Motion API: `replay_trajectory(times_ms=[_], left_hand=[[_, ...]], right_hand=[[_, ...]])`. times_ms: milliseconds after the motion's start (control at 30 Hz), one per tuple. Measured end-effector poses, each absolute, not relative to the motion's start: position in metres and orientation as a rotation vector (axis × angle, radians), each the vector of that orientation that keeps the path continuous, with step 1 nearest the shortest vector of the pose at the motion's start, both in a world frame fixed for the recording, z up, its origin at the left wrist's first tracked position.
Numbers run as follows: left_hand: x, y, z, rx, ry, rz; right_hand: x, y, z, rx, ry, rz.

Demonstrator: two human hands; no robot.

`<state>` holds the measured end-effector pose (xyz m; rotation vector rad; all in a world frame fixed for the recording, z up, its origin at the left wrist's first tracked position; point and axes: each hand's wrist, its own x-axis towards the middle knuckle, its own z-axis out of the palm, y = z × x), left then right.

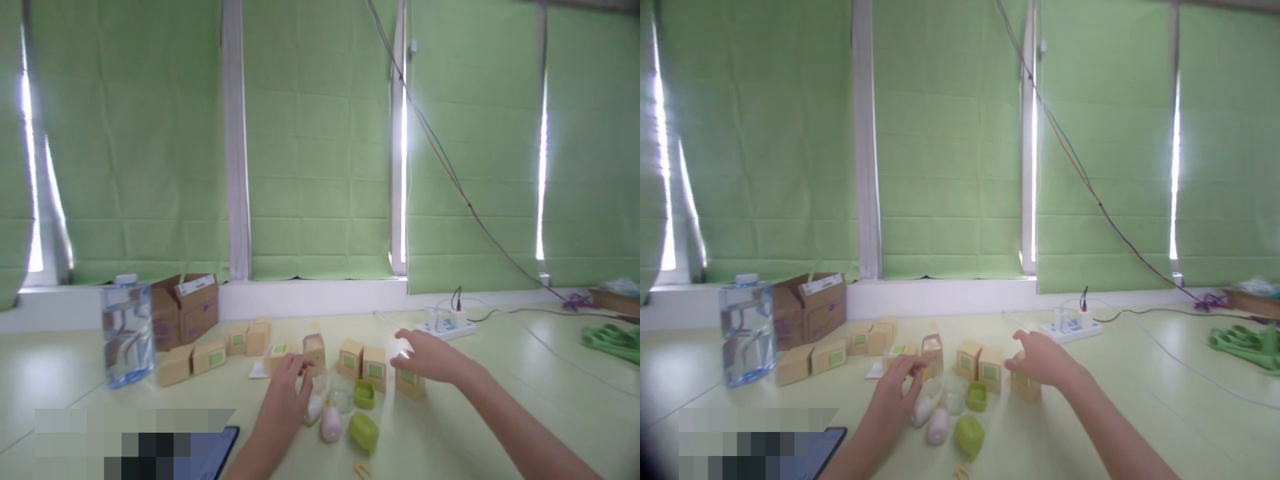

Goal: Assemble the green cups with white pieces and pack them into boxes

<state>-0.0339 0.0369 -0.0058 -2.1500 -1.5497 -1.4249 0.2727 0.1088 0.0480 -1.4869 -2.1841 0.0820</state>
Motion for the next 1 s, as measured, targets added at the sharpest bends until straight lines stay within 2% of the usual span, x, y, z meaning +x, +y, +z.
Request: replay_trajectory(times_ms=[133, 200, 433, 667, 800, 1000], left_hand=[[-0.019, 0.026, 0.005, -2.177, -1.515, -1.444], [-0.008, 0.018, 0.011, -2.218, -1.495, -1.459], [0.019, 0.003, 0.011, -2.418, -1.388, -1.468], [-0.005, 0.004, 0.012, -2.297, -1.417, -1.521], [-0.006, -0.001, 0.017, -2.296, -1.397, -1.531], [0.002, -0.005, 0.020, -2.377, -1.373, -1.462]], right_hand=[[0.293, 0.106, 0.036, -1.494, -2.150, 0.114], [0.282, 0.098, 0.040, -1.346, -2.071, 0.155], [0.201, 0.065, 0.054, -0.773, -1.921, 0.604], [0.183, 0.059, 0.009, -0.732, -1.933, 0.707], [0.181, 0.055, 0.005, -0.685, -1.800, 0.774], [0.178, 0.049, 0.014, -0.513, -1.588, 1.214]])
